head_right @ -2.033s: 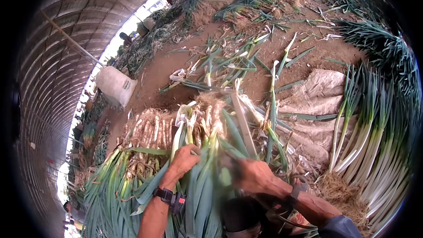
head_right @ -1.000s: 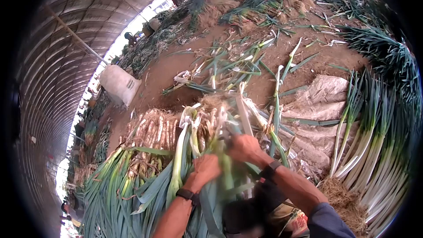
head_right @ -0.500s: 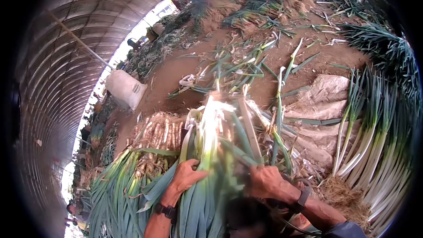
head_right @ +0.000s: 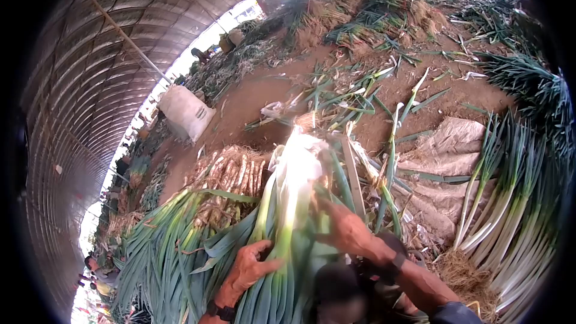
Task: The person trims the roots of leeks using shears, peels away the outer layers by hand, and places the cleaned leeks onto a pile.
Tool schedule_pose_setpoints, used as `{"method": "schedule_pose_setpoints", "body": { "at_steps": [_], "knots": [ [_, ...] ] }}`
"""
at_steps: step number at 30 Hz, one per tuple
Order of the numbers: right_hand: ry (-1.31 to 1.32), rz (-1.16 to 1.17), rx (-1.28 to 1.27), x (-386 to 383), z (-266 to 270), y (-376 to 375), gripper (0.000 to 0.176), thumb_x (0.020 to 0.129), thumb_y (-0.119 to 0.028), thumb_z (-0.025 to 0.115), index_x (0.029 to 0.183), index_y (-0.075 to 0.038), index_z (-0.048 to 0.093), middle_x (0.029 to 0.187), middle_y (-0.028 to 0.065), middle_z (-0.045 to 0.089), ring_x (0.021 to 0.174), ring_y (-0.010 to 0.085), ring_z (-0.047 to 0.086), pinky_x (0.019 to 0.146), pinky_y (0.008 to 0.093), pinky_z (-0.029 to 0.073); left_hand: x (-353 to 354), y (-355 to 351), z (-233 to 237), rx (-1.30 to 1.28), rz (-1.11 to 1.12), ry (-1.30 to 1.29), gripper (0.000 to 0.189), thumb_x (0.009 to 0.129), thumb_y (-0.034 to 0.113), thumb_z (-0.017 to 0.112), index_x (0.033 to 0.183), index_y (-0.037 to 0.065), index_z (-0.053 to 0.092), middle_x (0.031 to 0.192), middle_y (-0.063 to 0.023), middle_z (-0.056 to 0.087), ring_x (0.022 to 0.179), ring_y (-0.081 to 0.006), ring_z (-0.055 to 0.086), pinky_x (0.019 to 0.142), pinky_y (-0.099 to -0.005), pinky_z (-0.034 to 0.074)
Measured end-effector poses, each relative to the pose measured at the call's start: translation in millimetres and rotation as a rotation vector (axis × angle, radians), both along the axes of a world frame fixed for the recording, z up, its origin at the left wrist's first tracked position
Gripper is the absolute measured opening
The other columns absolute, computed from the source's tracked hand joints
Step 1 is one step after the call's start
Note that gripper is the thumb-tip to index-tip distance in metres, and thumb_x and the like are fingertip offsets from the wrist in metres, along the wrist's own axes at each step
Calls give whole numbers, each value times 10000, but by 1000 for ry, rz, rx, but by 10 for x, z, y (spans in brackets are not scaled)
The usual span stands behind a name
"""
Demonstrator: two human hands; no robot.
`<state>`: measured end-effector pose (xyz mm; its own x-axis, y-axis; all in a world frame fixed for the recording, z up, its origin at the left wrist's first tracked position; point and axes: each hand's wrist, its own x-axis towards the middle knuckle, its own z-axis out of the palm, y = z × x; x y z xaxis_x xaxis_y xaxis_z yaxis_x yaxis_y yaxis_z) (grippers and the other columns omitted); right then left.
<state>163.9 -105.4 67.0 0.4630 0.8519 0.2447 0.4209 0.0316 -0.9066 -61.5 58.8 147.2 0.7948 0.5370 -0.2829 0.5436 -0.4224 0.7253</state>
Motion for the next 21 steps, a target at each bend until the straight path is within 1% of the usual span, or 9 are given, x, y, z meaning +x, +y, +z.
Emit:
{"method": "schedule_pose_setpoints", "body": {
  "at_steps": [2,5,7,10,13,16,18,19,21],
  "knots": [
    [200,60,72,40,54,195,710,823,-244,825,1380,3,459,1256,214,615,1163,324,617,904,430,579,36,-149,216,-228,-30,-30,471,834,173,791,1217,-55,637,1108,-54,699,1001,-119,628,889,-272,498],
    [440,186,168,166,-167,552,826,794,-229,847,1452,6,407,1347,165,583,1230,278,576,917,411,550,-156,-103,-48,-270,-69,-14,768,802,378,835,1323,-122,575,1289,-236,656,1192,-252,624,1029,-356,479],
    [355,134,69,242,169,374,291,845,-36,695,1121,51,669,861,107,716,744,196,675,724,338,570,-194,-87,-129,-327,-155,-2,714,816,362,823,1297,-113,592,1248,-210,672,1141,-229,630,996,-354,487],
    [343,231,86,267,175,338,273,866,-45,667,1129,27,678,909,110,717,781,184,666,737,327,571,-130,-210,-18,-504,-231,23,666,843,329,801,1309,-94,583,1229,-176,678,1136,-216,626,996,-351,482],
    [264,225,289,226,-276,518,258,865,-41,662,1115,17,692,921,114,717,815,184,668,749,327,569,-104,-260,38,-582,-222,36,457,880,88,729,1297,-49,600,1214,-89,684,1155,-172,616,1067,-322,447],
    [344,163,157,172,-101,461,276,881,-77,670,1142,13,676,957,109,706,844,184,656,756,326,554,-135,-266,-34,-444,-247,12,426,898,107,719,1288,-27,615,1172,-125,689,1156,-173,604,1000,-327,479],
    [285,136,-17,216,-253,534,348,914,-163,689,1212,6,635,1001,93,687,847,181,634,760,318,534,-168,-307,-18,-107,-289,-58,482,863,196,768,1239,-53,599,1063,-127,682,976,-163,585,866,-334,503],
    [510,172,89,180,-211,440,447,881,-234,751,1208,43,622,1014,104,689,846,195,624,764,330,532,-114,-410,166,-12,-231,-6,421,858,198,762,1186,-28,625,1004,-148,687,917,-191,628,814,-357,516],
    [381,-68,0,40,125,255,568,862,-308,789,1242,64,590,984,99,677,821,184,624,725,329,526,-67,-523,352,114,-132,27,373,843,215,763,1119,-7,646,923,-168,694,825,-226,671,752,-381,530]
  ]
}}
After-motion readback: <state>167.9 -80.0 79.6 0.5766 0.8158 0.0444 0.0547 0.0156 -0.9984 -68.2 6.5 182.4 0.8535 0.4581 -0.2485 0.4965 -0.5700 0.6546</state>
